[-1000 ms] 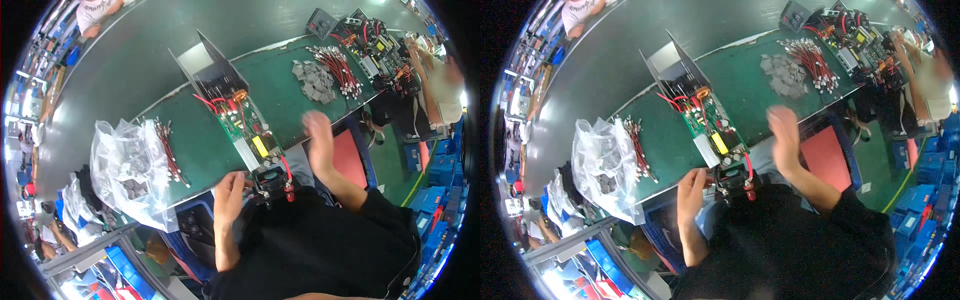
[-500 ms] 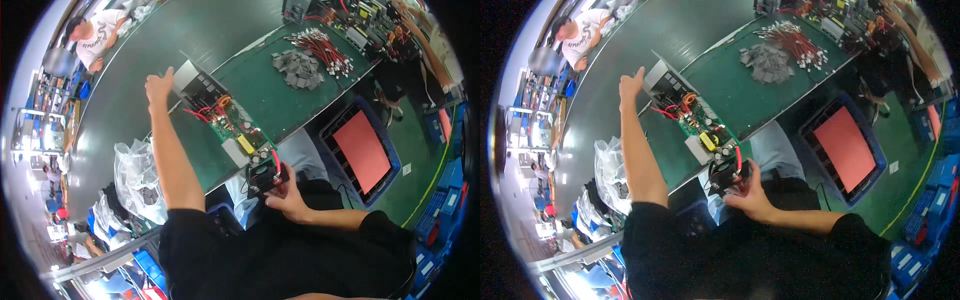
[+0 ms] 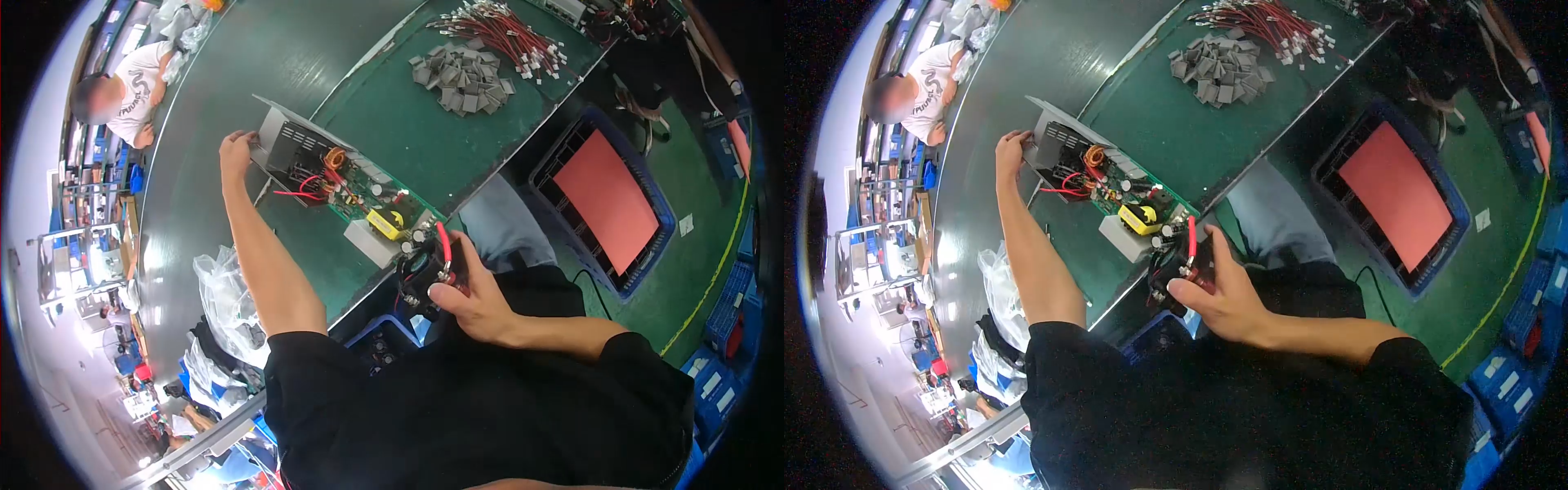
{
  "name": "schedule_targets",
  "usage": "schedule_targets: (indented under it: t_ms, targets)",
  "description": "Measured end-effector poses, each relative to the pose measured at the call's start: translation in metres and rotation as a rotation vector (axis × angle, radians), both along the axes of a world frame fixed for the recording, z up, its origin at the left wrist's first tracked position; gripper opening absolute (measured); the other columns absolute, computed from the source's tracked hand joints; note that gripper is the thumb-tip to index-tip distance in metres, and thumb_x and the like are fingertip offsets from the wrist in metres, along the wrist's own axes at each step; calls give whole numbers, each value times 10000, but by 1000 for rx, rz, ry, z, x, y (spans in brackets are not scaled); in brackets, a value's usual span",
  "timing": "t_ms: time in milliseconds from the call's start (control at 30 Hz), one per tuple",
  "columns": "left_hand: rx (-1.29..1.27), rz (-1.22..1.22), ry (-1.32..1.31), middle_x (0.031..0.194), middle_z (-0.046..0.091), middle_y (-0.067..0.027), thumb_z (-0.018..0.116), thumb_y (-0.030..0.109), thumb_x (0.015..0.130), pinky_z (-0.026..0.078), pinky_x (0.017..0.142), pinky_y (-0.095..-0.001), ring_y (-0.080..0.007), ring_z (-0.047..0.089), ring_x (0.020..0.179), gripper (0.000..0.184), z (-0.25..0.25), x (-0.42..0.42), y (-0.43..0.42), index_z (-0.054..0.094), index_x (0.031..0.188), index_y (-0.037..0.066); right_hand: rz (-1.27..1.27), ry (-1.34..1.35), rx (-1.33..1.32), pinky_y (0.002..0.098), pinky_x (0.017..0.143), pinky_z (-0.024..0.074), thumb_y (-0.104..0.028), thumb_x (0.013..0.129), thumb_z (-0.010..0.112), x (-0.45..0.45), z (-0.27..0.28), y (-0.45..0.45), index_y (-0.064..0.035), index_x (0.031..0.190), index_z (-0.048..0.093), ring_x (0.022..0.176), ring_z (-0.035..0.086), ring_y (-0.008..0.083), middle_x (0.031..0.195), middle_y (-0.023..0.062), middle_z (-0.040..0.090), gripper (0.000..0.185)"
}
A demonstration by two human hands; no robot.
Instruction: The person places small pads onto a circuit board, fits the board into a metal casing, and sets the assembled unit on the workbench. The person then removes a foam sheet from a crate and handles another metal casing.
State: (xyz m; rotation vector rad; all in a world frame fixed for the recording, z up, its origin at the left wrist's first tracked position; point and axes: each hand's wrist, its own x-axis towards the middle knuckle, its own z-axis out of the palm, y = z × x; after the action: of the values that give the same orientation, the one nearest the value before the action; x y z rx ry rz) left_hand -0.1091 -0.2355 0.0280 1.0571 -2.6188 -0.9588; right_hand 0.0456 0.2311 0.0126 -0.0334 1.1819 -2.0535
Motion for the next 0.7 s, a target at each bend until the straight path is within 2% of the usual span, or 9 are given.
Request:
schedule_targets:
  t_ms: [67,167,233,300,367,500,633,700]
  targets:
    - [52,17,32,1129,697,-136,542,172,882,494,784,-313,-207,653,986,450,-1,2,4,546,1277,-45,43,24,88,295,961,424,-145,904,670,-3,5,3,-19,1464,227,1098,501,133,1240,75,500,725]
    - [38,2,41,1132,697,-121,543,193,895,487,812,-336,-212,649,992,453,-3,2,6,543,1281,-43,54,45,86,290,946,427,-146,918,652,-6,6,3,-18,1456,250,1067,508,124,1211,64,517,684]
    - [142,34,173,1118,701,-132,540,207,903,485,839,-352,-228,657,989,439,-21,-5,-17,559,1247,-64,79,43,118,291,948,425,-141,918,646,-6,1,4,-19,1450,264,1075,505,124,1217,62,515,666]
    - [53,-8,151,1100,708,-143,520,191,899,484,852,-351,-239,663,984,426,-28,-11,-29,565,1226,-78,108,40,155,292,950,422,-136,918,639,-5,-8,5,-21,1444,279,1084,502,123,1223,61,513,648]
    - [-43,-53,112,1082,714,-155,501,175,894,483,866,-351,-249,669,980,415,-32,-8,-36,571,1205,-91,3,126,109,261,848,476,-303,894,717,3,-19,2,42,1473,185,923,542,106,1060,75,579,859]
    - [-89,3,122,1036,722,-200,450,107,857,482,896,-344,-263,677,989,425,-31,-10,-34,566,1194,-123,-77,109,48,254,812,470,-292,884,720,5,-18,2,28,1468,205,895,531,100,1034,65,579,841]
    - [-137,-44,57,1025,725,-205,442,91,846,477,923,-335,-268,678,1010,447,-15,-3,-11,550,1216,-136,-25,57,67,266,804,472,-308,873,728,-7,-2,8,41,1471,195,889,530,102,1023,78,579,874]
    - [-116,-47,80,1025,725,-203,440,90,845,476,926,-332,-270,678,1012,451,-19,-2,-11,547,1221,-136,110,109,164,289,903,426,-249,896,665,-16,0,11,13,1484,233,999,515,146,1140,80,535,776]
